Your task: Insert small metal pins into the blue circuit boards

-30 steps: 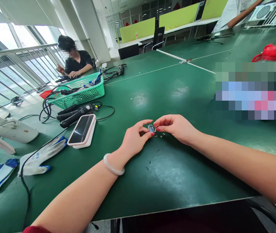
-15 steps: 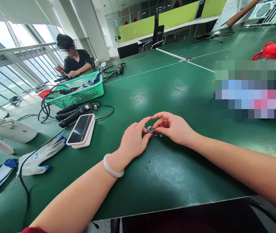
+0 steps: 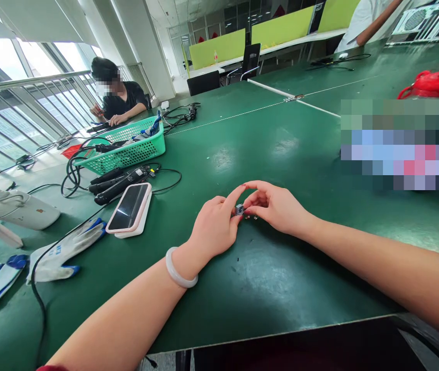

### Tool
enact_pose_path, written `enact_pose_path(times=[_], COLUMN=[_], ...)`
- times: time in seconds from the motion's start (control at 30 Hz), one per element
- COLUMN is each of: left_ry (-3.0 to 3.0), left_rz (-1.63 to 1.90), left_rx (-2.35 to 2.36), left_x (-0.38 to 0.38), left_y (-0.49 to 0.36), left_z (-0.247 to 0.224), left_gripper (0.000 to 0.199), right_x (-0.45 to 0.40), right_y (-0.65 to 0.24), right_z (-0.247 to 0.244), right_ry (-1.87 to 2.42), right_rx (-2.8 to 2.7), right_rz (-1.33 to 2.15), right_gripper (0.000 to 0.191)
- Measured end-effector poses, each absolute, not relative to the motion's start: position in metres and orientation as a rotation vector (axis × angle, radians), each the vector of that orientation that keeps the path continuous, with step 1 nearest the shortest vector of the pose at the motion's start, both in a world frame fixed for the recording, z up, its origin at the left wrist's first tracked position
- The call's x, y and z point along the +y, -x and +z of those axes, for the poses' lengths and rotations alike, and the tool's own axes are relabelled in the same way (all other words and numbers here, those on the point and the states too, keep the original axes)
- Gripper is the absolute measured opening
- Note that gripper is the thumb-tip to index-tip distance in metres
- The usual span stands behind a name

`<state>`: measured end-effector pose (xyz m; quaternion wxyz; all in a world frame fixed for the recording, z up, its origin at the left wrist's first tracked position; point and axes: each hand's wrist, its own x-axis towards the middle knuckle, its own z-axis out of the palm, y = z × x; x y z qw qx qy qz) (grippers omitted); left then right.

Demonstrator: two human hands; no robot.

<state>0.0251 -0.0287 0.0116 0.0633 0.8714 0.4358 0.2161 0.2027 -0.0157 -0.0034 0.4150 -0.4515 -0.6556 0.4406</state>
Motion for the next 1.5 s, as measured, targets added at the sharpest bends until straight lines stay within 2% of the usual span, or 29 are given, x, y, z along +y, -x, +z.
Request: enact_pose_path(times=[0.73,0.8,0.9,0.97,1.1,1.23,1.33,1.5], left_ry=[-2.358,-2.356,-2.27,-2.16,-1.806,-1.445,-1.363,-1.37], left_rz=[0.779,0.786,0.804,0.784,0.72,0.717,0.812,0.88], left_rx=[1.105,1.209,1.515,1.615,1.467,1.182,1.106,1.186], left_x=[-0.026,-0.027,-0.028,-0.028,-0.023,-0.019,-0.017,-0.014], left_y=[-0.021,-0.02,-0.017,-0.016,-0.02,-0.027,-0.027,-0.022], left_z=[0.013,0.017,0.018,0.016,0.009,0.008,0.011,0.013], left_gripper=[0.06,0.055,0.046,0.041,0.029,0.023,0.019,0.017], right_x=[-0.019,-0.017,-0.009,-0.003,0.002,-0.004,-0.008,-0.008], right_y=[-0.203,-0.208,-0.223,-0.233,-0.24,-0.231,-0.226,-0.222], right_z=[0.002,0.007,0.012,0.011,0.005,0.004,0.007,0.005], right_ry=[1.1,1.135,1.315,1.444,1.522,1.353,1.246,1.274], right_rx=[-1.842,-1.905,-2.068,-2.186,-2.313,-2.416,-2.457,-2.433], right_rz=[1.007,0.97,0.76,0.675,0.668,0.669,0.671,0.488], right_gripper=[0.051,0.047,0.023,0.016,0.01,0.009,0.013,0.012])
